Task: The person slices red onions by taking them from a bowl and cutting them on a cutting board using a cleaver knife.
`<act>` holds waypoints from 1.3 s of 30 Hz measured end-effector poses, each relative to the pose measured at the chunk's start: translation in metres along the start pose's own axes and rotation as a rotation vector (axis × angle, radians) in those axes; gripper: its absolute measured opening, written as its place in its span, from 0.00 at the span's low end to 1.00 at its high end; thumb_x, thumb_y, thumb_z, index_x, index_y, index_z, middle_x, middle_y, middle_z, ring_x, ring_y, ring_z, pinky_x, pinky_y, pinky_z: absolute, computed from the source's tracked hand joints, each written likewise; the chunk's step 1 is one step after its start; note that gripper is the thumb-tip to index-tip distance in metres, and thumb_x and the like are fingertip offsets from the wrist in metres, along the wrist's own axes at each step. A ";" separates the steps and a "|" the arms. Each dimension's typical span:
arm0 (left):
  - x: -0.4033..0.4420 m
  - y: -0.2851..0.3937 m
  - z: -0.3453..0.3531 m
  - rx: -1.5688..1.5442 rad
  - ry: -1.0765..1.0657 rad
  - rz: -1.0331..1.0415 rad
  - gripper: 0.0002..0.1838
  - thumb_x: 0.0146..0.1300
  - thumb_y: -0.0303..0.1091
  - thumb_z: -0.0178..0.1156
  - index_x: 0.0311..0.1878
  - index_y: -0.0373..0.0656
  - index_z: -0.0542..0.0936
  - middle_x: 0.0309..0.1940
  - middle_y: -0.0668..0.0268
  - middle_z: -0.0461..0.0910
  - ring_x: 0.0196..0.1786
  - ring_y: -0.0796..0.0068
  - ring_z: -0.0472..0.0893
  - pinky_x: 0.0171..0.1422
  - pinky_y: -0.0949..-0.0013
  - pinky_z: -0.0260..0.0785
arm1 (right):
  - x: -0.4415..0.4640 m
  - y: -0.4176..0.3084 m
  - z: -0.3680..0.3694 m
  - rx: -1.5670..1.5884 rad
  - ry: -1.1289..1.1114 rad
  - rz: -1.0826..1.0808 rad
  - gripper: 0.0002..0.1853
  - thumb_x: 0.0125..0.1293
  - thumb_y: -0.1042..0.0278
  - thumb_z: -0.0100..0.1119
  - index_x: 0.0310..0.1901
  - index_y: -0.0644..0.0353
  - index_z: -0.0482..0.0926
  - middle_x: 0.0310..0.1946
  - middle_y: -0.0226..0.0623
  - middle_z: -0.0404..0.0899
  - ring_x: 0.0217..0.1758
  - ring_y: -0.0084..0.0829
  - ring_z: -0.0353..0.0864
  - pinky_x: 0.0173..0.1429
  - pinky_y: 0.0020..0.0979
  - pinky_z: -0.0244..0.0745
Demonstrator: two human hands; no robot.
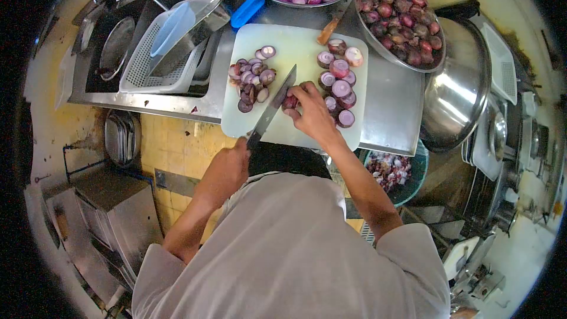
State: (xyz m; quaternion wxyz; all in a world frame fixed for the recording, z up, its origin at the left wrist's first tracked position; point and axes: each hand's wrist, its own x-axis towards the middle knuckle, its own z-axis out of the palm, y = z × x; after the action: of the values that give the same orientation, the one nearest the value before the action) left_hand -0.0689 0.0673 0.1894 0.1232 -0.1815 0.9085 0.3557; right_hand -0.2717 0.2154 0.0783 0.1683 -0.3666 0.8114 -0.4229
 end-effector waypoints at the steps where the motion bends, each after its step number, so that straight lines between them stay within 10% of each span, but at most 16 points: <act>1: 0.013 -0.004 0.010 -0.026 0.039 0.061 0.12 0.68 0.24 0.54 0.51 0.26 0.71 0.26 0.35 0.79 0.35 0.31 0.83 0.40 0.36 0.72 | 0.000 0.001 0.001 0.040 0.006 0.009 0.24 0.55 0.82 0.75 0.53 0.63 0.78 0.50 0.42 0.73 0.51 0.40 0.84 0.58 0.35 0.89; 12: 0.079 -0.037 0.066 0.014 0.155 0.034 0.13 0.64 0.23 0.56 0.51 0.30 0.72 0.28 0.36 0.81 0.35 0.32 0.84 0.42 0.36 0.76 | -0.036 0.011 0.011 -0.081 0.190 -0.024 0.33 0.41 0.69 0.83 0.49 0.59 0.72 0.53 0.44 0.78 0.54 0.48 0.81 0.59 0.46 0.78; 29: 0.045 -0.019 0.040 -0.075 0.032 -0.078 0.12 0.74 0.30 0.55 0.55 0.34 0.76 0.32 0.36 0.82 0.39 0.29 0.82 0.43 0.40 0.74 | -0.055 0.051 -0.115 -0.224 0.576 -0.107 0.27 0.50 0.70 0.83 0.51 0.57 0.79 0.61 0.44 0.83 0.66 0.45 0.80 0.69 0.43 0.76; 35: 0.040 -0.040 0.039 -0.323 -0.066 -0.148 0.09 0.78 0.31 0.55 0.52 0.35 0.75 0.19 0.54 0.78 0.18 0.61 0.79 0.24 0.59 0.70 | 0.035 0.137 -0.235 -0.479 0.921 0.008 0.15 0.57 0.74 0.74 0.47 0.61 0.86 0.48 0.44 0.88 0.46 0.39 0.89 0.48 0.36 0.84; 39: 0.050 -0.052 0.034 -0.371 0.087 -0.222 0.07 0.78 0.30 0.55 0.49 0.36 0.75 0.15 0.58 0.74 0.14 0.72 0.73 0.19 0.61 0.64 | 0.096 0.195 -0.302 -0.497 0.862 0.220 0.20 0.55 0.64 0.76 0.50 0.59 0.86 0.47 0.49 0.88 0.51 0.46 0.88 0.55 0.42 0.82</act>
State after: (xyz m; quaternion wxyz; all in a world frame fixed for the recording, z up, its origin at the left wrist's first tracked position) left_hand -0.0896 0.0434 0.1162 0.0866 -0.3151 0.8064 0.4930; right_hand -0.6012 0.3876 0.1005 -0.2307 -0.1001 0.9170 -0.3096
